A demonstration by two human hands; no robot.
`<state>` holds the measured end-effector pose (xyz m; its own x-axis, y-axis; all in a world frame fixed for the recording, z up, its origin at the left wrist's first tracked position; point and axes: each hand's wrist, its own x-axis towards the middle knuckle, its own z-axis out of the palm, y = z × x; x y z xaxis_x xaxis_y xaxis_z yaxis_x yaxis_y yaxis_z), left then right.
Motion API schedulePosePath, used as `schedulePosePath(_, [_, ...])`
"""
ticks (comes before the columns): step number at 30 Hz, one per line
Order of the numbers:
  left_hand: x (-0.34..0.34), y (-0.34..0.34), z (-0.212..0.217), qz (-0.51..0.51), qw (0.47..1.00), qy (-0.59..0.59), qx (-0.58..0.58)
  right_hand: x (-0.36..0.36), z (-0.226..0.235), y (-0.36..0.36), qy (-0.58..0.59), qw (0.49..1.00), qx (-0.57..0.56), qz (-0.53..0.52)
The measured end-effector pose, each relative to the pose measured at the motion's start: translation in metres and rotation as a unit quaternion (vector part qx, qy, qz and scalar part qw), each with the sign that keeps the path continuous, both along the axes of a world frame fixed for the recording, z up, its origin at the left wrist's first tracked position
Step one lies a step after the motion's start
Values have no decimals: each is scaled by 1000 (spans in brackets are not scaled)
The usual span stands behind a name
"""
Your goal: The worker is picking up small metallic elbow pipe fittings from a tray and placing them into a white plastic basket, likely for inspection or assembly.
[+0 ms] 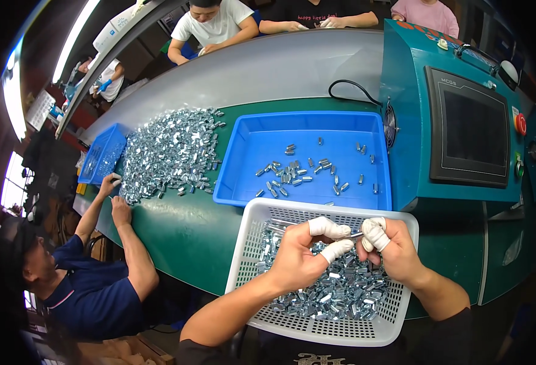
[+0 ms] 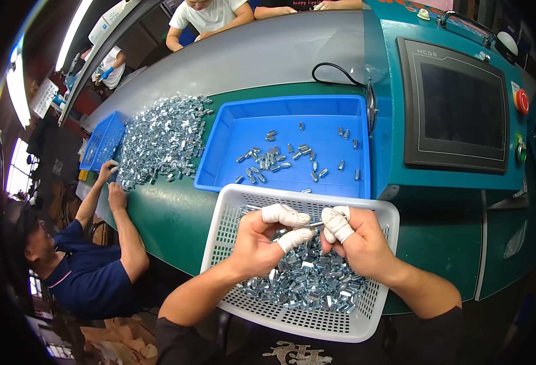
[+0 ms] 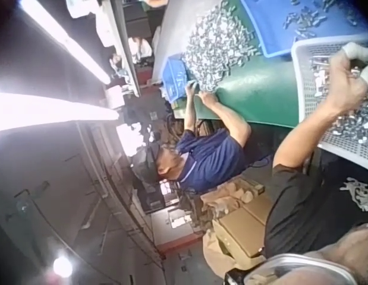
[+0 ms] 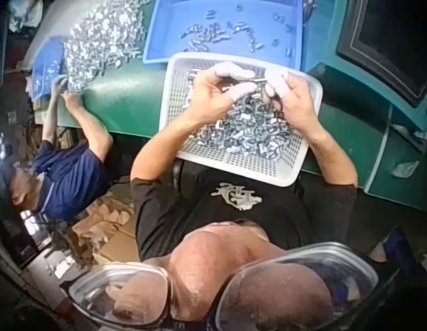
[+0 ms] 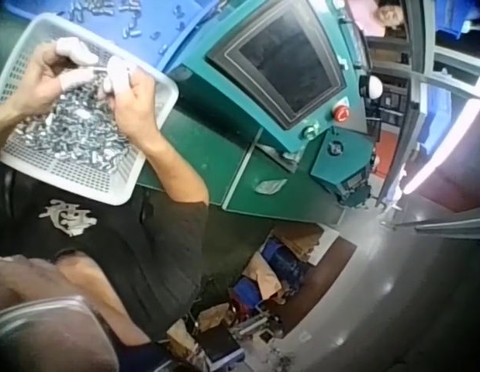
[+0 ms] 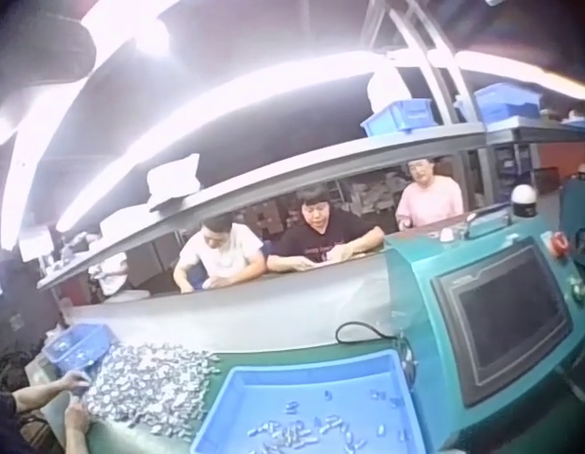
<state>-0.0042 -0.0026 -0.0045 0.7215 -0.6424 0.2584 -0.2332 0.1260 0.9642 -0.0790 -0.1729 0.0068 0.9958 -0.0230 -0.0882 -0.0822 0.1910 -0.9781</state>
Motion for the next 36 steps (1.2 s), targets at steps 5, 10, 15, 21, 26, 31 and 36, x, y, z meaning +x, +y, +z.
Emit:
schedulePosePath(5, [5, 0, 8, -26, 997, 64, 38, -2, -3, 3, -96, 986, -134, -39])
schedulePosePath(10, [17, 0, 11, -31, 997, -3, 71, -2, -1, 3, -44, 994, -81, -65])
schedulePosePath(15, [17, -3, 10, -39, 998, 24, 36, -3, 3, 6, -52, 993, -61, -90])
schedulePosePath(21, [12, -3, 18, -33, 998, 17, 60, -6, 5, 6, -62, 990, -61, -114])
schedulePosePath(26, [13, 6, 19, -54, 990, 131, -3, -7, 8, 5, -11, 994, 6, -112])
schedulePosePath(31, [33, 2, 14, 154, 967, -122, 164, 2, 2, 2, -36, 990, 4, -133])
schedulePosePath(36, [28, -6, 11, 200, 910, -269, 245, -1, 4, 0, -36, 992, -51, -108])
